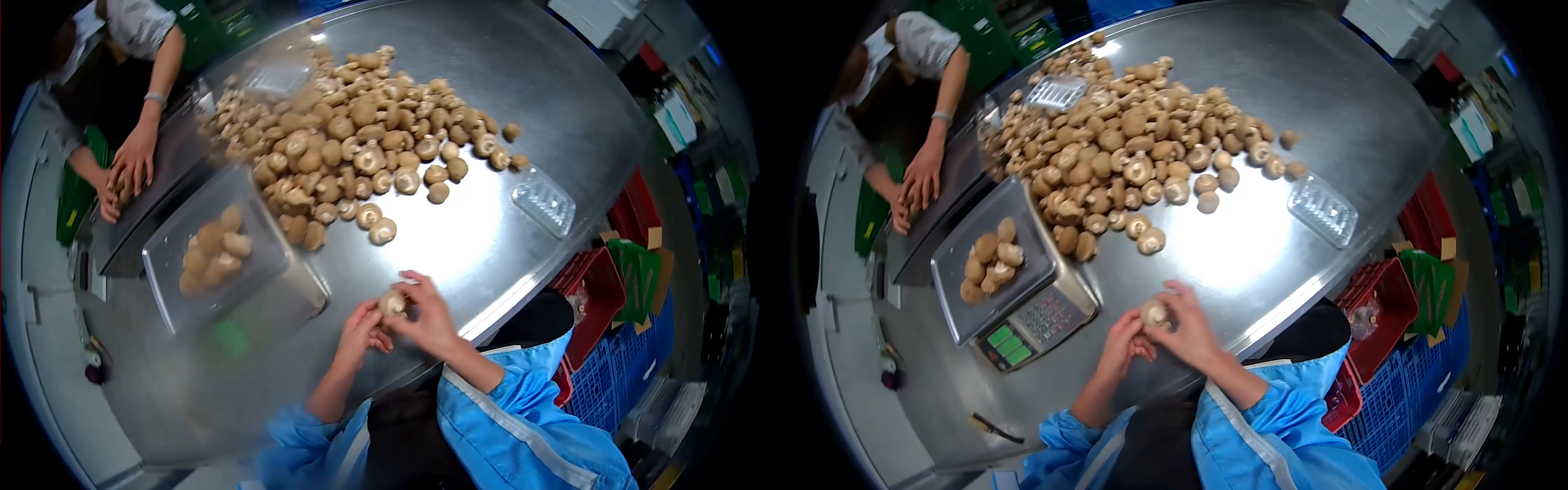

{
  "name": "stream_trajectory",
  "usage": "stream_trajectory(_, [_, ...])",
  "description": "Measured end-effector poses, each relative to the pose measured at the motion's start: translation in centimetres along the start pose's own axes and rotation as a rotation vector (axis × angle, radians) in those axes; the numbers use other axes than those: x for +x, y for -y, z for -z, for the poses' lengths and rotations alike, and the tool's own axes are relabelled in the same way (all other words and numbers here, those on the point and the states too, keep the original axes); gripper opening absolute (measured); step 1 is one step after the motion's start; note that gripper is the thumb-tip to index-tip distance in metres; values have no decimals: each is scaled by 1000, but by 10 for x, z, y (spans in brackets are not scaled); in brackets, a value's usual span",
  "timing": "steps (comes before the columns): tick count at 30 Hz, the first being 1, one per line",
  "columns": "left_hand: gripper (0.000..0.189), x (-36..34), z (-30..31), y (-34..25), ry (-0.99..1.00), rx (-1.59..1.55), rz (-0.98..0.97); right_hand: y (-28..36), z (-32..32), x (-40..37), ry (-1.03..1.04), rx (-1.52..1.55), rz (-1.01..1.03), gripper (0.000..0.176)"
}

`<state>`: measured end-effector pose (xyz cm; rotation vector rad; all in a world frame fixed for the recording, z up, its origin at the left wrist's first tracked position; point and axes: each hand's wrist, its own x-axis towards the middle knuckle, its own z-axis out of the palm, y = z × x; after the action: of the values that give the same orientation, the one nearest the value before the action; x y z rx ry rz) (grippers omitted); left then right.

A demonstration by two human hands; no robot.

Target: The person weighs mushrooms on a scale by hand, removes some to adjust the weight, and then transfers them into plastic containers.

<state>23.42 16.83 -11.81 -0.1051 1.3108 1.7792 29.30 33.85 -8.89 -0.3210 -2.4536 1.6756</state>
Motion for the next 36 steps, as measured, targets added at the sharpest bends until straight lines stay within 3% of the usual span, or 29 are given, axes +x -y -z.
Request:
stream_trajectory(2, [34, 6, -6, -4, 53, -135, 97, 3, -6, 1, 99, -74, -5, 58])
stream_trajectory(3, [34, 9, -16, -2, -56, -31, 65, 3, -6, 1, 132, -103, 17, 58])
stream_trajectory(6, [33, 16, -19, -5, -102, 120, 69, -1, 2, 5, 205, -149, 79, 58])
stream_trajectory(11, [31, 21, -23, -19, 134, 272, 21, -13, 34, 18, 318, -66, 201, 52])
stream_trajectory(14, [31, 36, -36, -34, 188, 288, 4, -2, 51, 20, 231, 105, 44, 46])
stream_trajectory(17, [31, 52, -57, -48, 155, 415, -62, -10, 62, 26, 71, 41, 54, 39])
stream_trajectory(19, [31, 64, -60, -51, 115, 560, -140, -18, 78, 37, 68, -101, 100, 39])
stream_trajectory(20, [28, 68, -65, -58, -2, 603, -172, -20, 90, 45, 66, -171, 118, 39])
stream_trajectory(22, [23, 75, -71, -74, -235, 679, -231, -30, 135, 68, -68, -317, 102, 50])
stream_trajectory(24, [26, 97, -45, -67, -410, 961, -677, -39, 195, 91, -156, -388, -128, 69])
stream_trajectory(25, [34, 93, -52, -81, -437, 955, -503, -55, 224, 102, -211, -623, -149, 77])
stream_trajectory(26, [39, 96, -53, -82, -425, 1052, -546, -78, 246, 105, -336, -773, -59, 86])
stream_trajectory(27, [44, 97, -50, -82, -426, 1149, -591, -95, 268, 108, -358, -847, -137, 89])
stream_trajectory(28, [50, 97, -44, -82, -441, 1245, -638, -124, 288, 107, -344, -959, -171, 96])
stream_trajectory(29, [63, 103, -21, -74, -398, 1389, -523, -139, 303, 106, -258, -1024, -296, 105])
stream_trajectory(30, [67, 101, -25, -73, -402, 1396, -519, -136, 316, 110, -122, -913, -427, 115])
stream_trajectory(31, [67, 100, -26, -70, -426, 1365, -566, -140, 321, 106, -126, -920, -376, 120])
stream_trajectory(36, [67, 88, -42, -68, -519, 1260, -504, -126, 313, 108, -174, -958, -361, 109])
